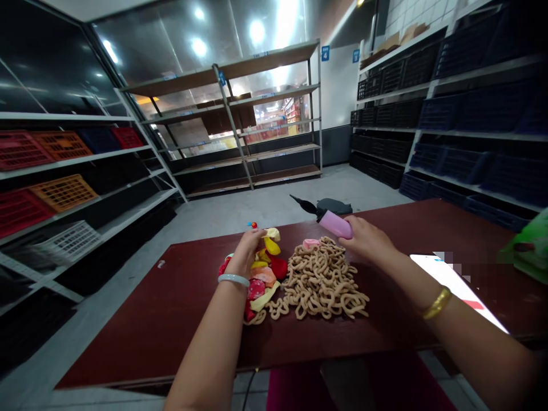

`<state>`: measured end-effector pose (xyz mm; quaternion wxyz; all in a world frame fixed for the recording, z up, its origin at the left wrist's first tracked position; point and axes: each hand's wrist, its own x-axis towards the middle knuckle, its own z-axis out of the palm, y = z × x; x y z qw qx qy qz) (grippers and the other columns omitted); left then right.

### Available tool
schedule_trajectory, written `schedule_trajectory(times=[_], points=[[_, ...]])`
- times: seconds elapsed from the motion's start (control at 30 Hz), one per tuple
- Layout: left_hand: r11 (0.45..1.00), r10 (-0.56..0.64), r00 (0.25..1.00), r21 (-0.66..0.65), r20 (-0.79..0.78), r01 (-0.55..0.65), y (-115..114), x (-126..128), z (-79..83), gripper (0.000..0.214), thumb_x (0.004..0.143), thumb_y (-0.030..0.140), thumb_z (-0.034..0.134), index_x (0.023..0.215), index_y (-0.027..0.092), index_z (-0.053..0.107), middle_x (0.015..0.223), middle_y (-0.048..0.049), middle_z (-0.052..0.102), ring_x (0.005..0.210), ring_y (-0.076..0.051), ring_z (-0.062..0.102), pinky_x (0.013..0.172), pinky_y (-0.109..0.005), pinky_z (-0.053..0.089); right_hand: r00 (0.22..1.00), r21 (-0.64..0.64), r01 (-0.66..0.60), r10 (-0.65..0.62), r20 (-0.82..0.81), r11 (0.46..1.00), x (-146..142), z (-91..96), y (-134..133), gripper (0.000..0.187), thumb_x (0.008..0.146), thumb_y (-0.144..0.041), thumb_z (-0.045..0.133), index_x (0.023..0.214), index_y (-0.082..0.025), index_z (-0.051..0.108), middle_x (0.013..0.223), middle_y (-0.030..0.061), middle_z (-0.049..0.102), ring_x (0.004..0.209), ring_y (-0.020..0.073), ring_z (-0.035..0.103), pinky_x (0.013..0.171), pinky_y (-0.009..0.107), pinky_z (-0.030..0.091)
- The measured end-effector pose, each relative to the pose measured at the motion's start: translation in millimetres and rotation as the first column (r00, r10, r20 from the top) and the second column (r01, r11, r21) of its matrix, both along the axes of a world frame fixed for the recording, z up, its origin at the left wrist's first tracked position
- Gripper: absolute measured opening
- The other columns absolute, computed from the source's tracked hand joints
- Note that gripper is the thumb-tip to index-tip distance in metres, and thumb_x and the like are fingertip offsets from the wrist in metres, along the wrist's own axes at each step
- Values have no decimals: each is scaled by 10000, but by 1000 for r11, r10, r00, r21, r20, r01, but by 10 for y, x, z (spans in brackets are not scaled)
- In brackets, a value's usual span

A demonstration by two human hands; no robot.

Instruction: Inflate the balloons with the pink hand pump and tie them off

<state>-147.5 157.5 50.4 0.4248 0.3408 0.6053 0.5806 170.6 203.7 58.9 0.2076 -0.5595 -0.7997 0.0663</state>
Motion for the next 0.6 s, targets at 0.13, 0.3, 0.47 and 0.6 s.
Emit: schedule_trajectory(times=[0.13,0.3,0.47,0.6], points=[[999,-8,996,-34,84,11,-58,-33,40,123,654,230,588,734,137,579,615,-64,619,543,-161,589,551,-272,476,996,-19,-79,78,-44,997,-271,40,45,533,706,-489,586,1156,-217,497,1115,111,607,960,273,590,713,321,397],[994,107,993,21,42,-108,-53,-99,7,114,643,239,563,715,154,539,614,-36,602,564,-150,589,559,-253,470,975,-23,-176,171,-145,984,-553,44,40,481,686,-436,611,1111,-230,516,1082,87,618,914,252,585,679,300,378],[961,249,967,138,-53,-240,4,-96,52,169,658,242,578,798,190,500,664,7,599,623,-149,607,610,-257,483,800,-222,-424,248,-547,878,-745,66,-15,427,691,-389,628,1059,-191,539,939,78,637,810,219,589,675,312,423],[958,230,965,201,-124,-203,-4,40,129,181,698,297,579,829,205,494,695,3,606,624,-164,613,590,-272,485,418,-354,-788,17,-908,504,-778,124,-139,541,745,-462,614,1190,-175,504,978,112,631,752,197,603,635,315,477]])
